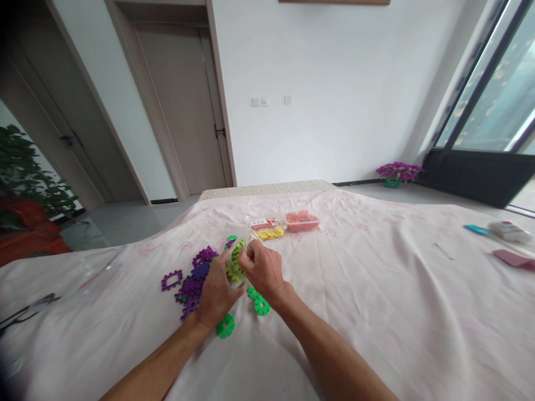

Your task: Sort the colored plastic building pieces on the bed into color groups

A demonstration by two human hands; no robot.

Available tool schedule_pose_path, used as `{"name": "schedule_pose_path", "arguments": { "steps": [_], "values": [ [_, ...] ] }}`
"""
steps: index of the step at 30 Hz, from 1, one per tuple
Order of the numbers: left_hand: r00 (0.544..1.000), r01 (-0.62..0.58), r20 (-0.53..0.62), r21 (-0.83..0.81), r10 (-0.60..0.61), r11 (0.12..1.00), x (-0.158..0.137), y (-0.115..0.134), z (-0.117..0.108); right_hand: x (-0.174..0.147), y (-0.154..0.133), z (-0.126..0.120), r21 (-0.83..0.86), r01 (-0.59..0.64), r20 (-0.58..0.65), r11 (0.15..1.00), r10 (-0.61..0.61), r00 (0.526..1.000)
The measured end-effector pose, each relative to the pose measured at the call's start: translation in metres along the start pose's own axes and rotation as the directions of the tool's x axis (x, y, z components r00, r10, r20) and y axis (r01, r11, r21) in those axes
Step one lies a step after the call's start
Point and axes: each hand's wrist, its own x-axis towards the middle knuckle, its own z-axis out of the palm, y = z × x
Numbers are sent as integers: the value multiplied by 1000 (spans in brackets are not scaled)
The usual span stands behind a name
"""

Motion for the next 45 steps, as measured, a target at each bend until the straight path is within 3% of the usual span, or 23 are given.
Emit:
{"name": "schedule_pose_path", "arguments": {
  "steps": [3,6,10,14,20,29,45],
  "values": [
    [997,71,33,-15,-70,997,0,-2,-4,11,7,-8,40,-38,-124,998,43,991],
    [975,221,43,-27,-220,975,-1,-5,-9,25,19,-20,111,-128,-253,986,153,955],
    [953,302,32,-74,-301,950,-2,-8,-11,33,39,-24,245,-174,-238,954,233,943],
    [954,301,28,-95,-300,949,-2,-6,-12,27,51,-14,308,-147,-208,940,217,954],
    [973,230,-4,-107,-232,967,-1,-5,-17,20,56,-7,292,-76,-181,954,133,974],
    [1000,28,-10,-46,-28,999,7,-9,-35,15,51,-6,275,-27,-129,961,65,990],
    [970,-215,142,111,198,970,26,-17,-59,13,48,-7,291,-13,-91,957,41,995]
  ]
}}
